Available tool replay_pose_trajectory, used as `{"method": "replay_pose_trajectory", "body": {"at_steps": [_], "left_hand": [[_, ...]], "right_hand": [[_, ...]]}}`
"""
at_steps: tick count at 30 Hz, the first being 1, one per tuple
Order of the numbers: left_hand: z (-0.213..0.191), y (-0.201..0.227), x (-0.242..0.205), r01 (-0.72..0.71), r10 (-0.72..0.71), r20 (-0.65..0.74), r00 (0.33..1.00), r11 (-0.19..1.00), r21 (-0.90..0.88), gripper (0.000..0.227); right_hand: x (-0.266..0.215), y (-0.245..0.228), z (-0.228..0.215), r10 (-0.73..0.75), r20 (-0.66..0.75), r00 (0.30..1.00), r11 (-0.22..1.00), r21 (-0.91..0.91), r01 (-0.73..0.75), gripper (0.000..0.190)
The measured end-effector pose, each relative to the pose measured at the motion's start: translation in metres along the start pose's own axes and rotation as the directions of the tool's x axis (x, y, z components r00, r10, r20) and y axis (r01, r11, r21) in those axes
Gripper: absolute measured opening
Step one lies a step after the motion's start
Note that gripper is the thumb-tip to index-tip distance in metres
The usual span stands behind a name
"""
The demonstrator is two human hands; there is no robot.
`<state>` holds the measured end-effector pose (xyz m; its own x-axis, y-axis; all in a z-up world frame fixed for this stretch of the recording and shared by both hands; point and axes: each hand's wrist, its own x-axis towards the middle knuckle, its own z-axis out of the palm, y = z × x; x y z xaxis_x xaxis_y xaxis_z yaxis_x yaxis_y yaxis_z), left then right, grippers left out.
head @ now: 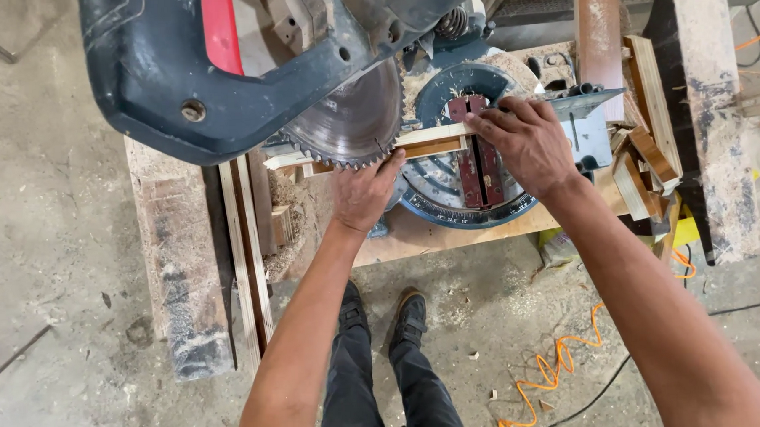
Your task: Assemble and secure a wooden frame using a nail gun and measuring tools.
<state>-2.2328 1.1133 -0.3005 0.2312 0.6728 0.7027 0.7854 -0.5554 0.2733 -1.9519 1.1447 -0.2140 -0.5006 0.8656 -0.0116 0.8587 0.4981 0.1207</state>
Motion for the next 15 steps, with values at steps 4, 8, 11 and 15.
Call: {"method": "replay_pose_trajectory", "body": {"at_steps": [4,8,11,15], "left_hand": [[0.026,-0.010,-0.031,0.090,-0.076,0.237,0.969,0.995,-0.049,0.026],[0.019,-0.009,-0.014,-0.028,0.024,0.056,0.998,0.997,0.068,0.035],[0.009,-0.010,-0.004,-0.045,0.038,0.083,0.996,0.995,0.085,0.045],[0.010,-0.006,-0.008,-0.053,0.050,0.112,0.992,0.998,0.023,0.040]], "right_hand": [[-0.005,0.001,-0.001,-0.006,-0.118,0.993,0.999,0.036,0.010,0.046],[-0.014,-0.058,-0.132,0.237,-0.437,0.868,0.911,0.411,-0.042,0.033],[0.005,-0.113,-0.236,0.370,-0.578,0.728,0.838,0.545,0.007,0.017],[0.066,-0.193,-0.340,0.314,-0.340,0.886,0.845,0.526,-0.097,0.029]]}}
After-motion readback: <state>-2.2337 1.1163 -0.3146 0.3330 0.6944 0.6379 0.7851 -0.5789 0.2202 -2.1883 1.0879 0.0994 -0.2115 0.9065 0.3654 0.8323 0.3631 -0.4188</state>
